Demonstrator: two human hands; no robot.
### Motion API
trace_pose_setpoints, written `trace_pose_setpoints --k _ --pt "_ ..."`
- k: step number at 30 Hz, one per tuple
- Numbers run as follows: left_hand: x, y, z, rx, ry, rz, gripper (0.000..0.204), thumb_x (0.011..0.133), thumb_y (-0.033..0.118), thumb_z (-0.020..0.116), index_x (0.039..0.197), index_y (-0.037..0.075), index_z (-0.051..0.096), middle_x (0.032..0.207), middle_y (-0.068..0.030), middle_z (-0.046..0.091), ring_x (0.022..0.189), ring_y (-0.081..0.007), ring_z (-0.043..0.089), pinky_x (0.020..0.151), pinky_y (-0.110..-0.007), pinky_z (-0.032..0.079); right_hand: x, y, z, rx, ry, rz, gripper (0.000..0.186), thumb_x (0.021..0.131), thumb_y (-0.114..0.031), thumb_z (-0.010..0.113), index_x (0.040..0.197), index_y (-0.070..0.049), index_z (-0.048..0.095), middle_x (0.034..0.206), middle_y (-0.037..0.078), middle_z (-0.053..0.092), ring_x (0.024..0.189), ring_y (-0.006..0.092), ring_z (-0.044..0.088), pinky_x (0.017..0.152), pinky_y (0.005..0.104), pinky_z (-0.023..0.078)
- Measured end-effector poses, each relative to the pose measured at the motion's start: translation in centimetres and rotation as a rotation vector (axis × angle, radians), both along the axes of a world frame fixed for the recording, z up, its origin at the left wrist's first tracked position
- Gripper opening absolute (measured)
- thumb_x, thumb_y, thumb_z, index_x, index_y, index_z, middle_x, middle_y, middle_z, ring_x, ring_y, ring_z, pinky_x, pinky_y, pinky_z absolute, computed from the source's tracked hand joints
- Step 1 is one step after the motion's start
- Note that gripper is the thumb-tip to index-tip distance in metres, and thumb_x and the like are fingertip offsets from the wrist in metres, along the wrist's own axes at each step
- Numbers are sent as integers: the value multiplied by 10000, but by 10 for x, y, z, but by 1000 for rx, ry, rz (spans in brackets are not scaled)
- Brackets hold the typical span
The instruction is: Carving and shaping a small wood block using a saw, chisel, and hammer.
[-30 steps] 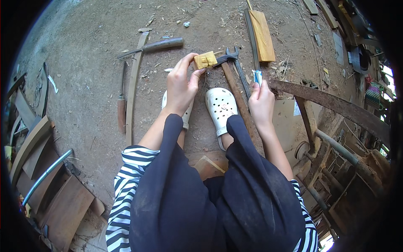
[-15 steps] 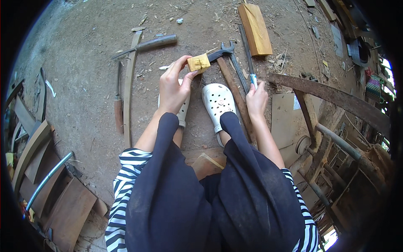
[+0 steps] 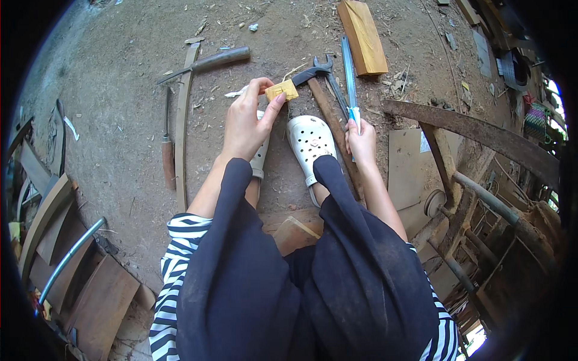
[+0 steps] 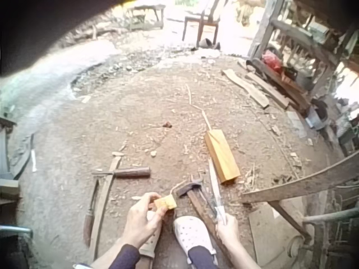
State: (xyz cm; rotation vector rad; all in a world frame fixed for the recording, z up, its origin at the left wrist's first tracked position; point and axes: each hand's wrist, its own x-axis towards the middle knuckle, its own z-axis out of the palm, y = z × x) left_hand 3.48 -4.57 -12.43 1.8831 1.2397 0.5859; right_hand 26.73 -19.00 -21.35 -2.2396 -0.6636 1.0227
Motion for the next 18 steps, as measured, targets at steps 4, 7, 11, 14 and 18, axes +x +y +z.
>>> trace_pose_setpoints --k 4,7,11,14,18 --pt "-9 13 36 -23 259 -182 356 993 317 494 1203 37 557 1177 -168 630 1087 -303 620 906 -397 509 -10 0 27 118 197 -117 258 976 -190 523 791 -26 595 607 27 564 477 95 522 456 278 378" --pt "-25 37 86 104 618 -362 351 1016 275 434 1216 13 558 1227 -180 596 1089 -278 611 908 -389 503 -19 -4 49 180 346 -64 288 1015 -244 476 900 -11 600 579 -40 485 421 45 396 395 217 302" --pt "-38 72 139 261 825 -451 336 1020 265 414 1107 1 602 1011 -132 654 898 -245 648 792 -400 522 -31 -11 77 228 693 -171 502 1045 -405 359 915 15 601 566 -64 420 432 26 361 380 187 255" --pt "-32 82 136 157 755 -396 369 1028 296 379 1022 3 602 861 -135 634 773 -221 619 720 -369 524 -41 -17 97 263 754 -201 538 1046 -430 332 906 19 593 580 -48 441 429 32 376 382 192 282" --pt "-2 72 68 -102 513 -113 537 1032 409 281 995 -2 624 885 -200 670 814 -312 652 765 -442 519 -50 -25 120 359 767 -246 361 1041 -347 414 918 -31 538 626 -36 460 442 41 409 396 195 331"
